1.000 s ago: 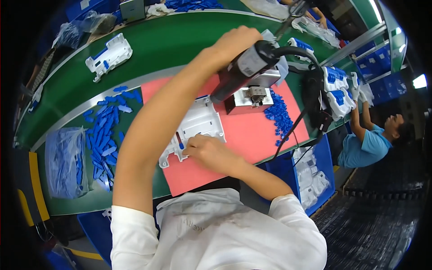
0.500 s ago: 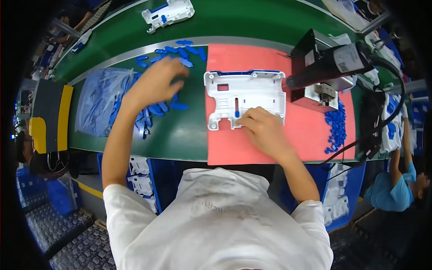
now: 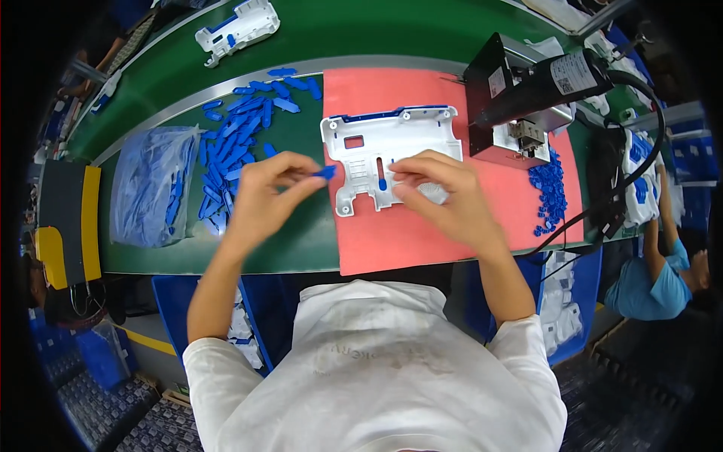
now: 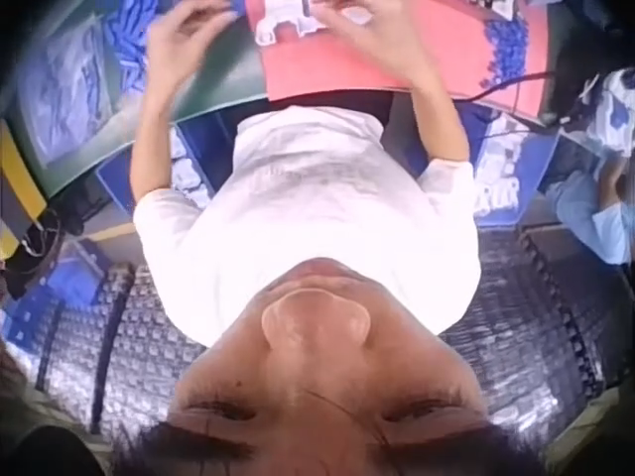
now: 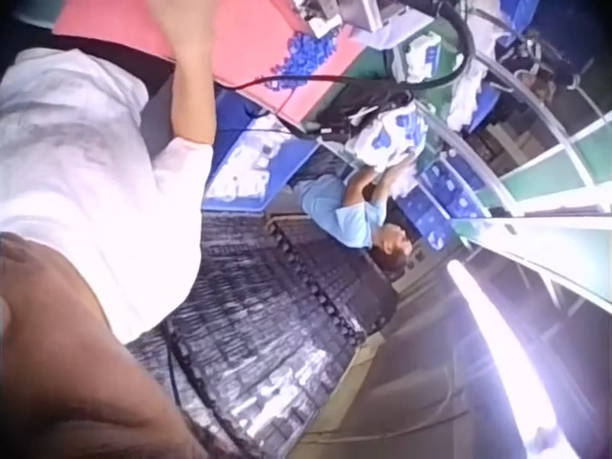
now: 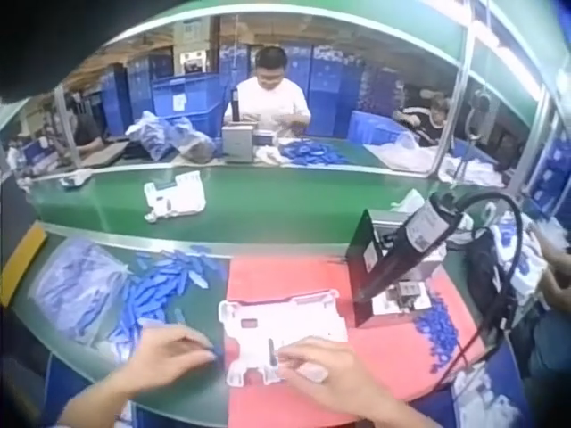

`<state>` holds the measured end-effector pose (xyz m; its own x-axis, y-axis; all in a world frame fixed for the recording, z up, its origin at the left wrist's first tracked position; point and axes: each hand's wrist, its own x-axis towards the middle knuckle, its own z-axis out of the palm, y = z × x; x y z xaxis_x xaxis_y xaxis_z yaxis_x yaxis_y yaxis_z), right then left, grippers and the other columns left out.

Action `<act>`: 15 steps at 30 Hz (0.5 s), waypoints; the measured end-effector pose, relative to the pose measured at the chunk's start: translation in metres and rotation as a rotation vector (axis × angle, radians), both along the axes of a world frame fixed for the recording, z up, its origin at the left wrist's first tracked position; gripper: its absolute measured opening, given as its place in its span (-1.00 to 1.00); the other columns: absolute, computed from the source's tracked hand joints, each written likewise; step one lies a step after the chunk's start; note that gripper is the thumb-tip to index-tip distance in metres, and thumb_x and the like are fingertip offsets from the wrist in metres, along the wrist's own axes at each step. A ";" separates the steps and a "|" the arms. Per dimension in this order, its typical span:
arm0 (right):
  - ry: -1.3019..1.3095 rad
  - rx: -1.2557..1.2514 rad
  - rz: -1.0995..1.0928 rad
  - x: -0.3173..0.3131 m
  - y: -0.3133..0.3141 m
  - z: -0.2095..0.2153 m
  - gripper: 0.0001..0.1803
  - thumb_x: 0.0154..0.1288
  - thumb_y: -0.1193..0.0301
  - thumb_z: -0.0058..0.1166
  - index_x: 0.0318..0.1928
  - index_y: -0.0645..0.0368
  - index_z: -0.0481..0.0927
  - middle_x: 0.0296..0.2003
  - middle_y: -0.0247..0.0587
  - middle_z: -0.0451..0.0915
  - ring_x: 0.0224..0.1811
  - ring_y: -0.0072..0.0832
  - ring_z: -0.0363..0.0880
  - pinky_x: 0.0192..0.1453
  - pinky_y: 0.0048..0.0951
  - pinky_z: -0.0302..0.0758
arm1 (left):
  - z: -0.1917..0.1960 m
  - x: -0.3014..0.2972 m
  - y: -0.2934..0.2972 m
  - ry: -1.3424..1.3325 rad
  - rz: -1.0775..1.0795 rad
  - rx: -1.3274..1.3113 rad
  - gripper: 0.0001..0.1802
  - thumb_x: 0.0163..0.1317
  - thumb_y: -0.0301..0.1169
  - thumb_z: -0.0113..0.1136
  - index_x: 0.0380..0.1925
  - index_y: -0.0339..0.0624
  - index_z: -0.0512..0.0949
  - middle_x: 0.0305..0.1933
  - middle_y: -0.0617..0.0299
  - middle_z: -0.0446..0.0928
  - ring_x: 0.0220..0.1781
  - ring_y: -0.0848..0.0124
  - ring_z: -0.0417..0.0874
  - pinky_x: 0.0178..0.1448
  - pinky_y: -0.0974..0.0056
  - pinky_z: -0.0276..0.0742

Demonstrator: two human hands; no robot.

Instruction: Assembling blue plastic components into a white housing using an electric screwdriver on an assembly line.

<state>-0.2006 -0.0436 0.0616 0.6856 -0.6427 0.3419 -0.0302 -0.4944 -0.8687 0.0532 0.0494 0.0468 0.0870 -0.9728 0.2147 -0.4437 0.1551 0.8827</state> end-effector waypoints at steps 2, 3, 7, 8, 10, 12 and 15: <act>-0.066 0.143 0.044 0.013 0.003 -0.006 -0.75 0.22 0.60 0.22 -0.08 0.41 0.61 -0.20 -0.19 0.61 -0.28 -0.53 0.61 -0.15 -0.56 0.55 | 0.004 -0.038 -0.010 0.299 0.025 0.113 -0.83 0.17 -0.52 0.35 -0.26 -0.35 0.60 -0.31 0.18 0.66 -0.34 0.58 0.65 -0.36 0.48 0.56; -0.084 0.213 0.020 0.020 0.000 -0.014 -0.74 0.24 0.60 0.20 -0.05 0.42 0.60 -0.20 -0.22 0.60 -0.28 -0.55 0.60 -0.17 -0.56 0.56 | -0.004 -0.049 -0.019 0.363 0.006 0.055 -0.82 0.17 -0.52 0.34 -0.25 -0.36 0.60 -0.31 0.18 0.66 -0.34 0.58 0.65 -0.36 0.48 0.56; -0.229 0.516 0.111 0.016 -0.025 -0.017 -0.76 0.29 0.58 0.17 -0.05 0.41 0.60 -0.25 -0.27 0.57 -0.31 -0.58 0.59 -0.25 -0.55 0.57 | -0.006 -0.058 -0.045 0.876 -0.161 0.310 -0.81 0.30 -0.46 0.22 -0.17 -0.36 0.58 -0.28 0.12 0.65 -0.29 0.51 0.68 -0.29 0.49 0.58; -0.318 0.700 0.223 0.015 -0.028 -0.013 -0.77 0.28 0.55 0.19 -0.08 0.42 0.62 -0.30 -0.27 0.57 -0.33 -0.59 0.61 -0.28 -0.57 0.57 | -0.014 -0.052 -0.048 1.044 -0.243 0.383 -0.83 0.34 -0.46 0.16 -0.15 -0.33 0.57 -0.23 0.09 0.65 -0.24 0.44 0.70 -0.24 0.47 0.60; -0.266 0.708 0.147 0.016 -0.029 -0.013 -0.78 0.28 0.58 0.18 -0.08 0.41 0.63 -0.31 -0.24 0.59 -0.40 -0.59 0.60 -0.32 -0.57 0.56 | -0.012 -0.055 -0.050 1.020 -0.264 0.421 -0.82 0.35 -0.46 0.15 -0.12 -0.33 0.57 -0.20 0.10 0.66 -0.23 0.41 0.70 -0.25 0.47 0.60; -0.295 0.538 0.036 0.017 -0.036 -0.023 -0.77 0.25 0.57 0.20 -0.08 0.40 0.63 -0.35 -0.27 0.62 -0.45 -0.60 0.59 -0.35 -0.58 0.54 | -0.009 -0.058 -0.050 0.993 -0.292 0.462 -0.80 0.36 -0.46 0.13 -0.10 -0.33 0.57 -0.17 0.12 0.66 -0.21 0.39 0.71 -0.25 0.46 0.60; -0.021 0.448 -0.039 0.012 -0.046 -0.029 -0.77 0.19 0.57 0.25 -0.13 0.39 0.64 -0.43 -0.29 0.63 -0.45 -0.64 0.60 -0.36 -0.61 0.52 | -0.008 -0.045 -0.036 0.043 -0.003 -0.057 -0.71 0.27 -0.40 0.22 -0.02 -0.24 0.56 -0.11 0.13 0.64 -0.20 0.29 0.70 -0.21 0.34 0.59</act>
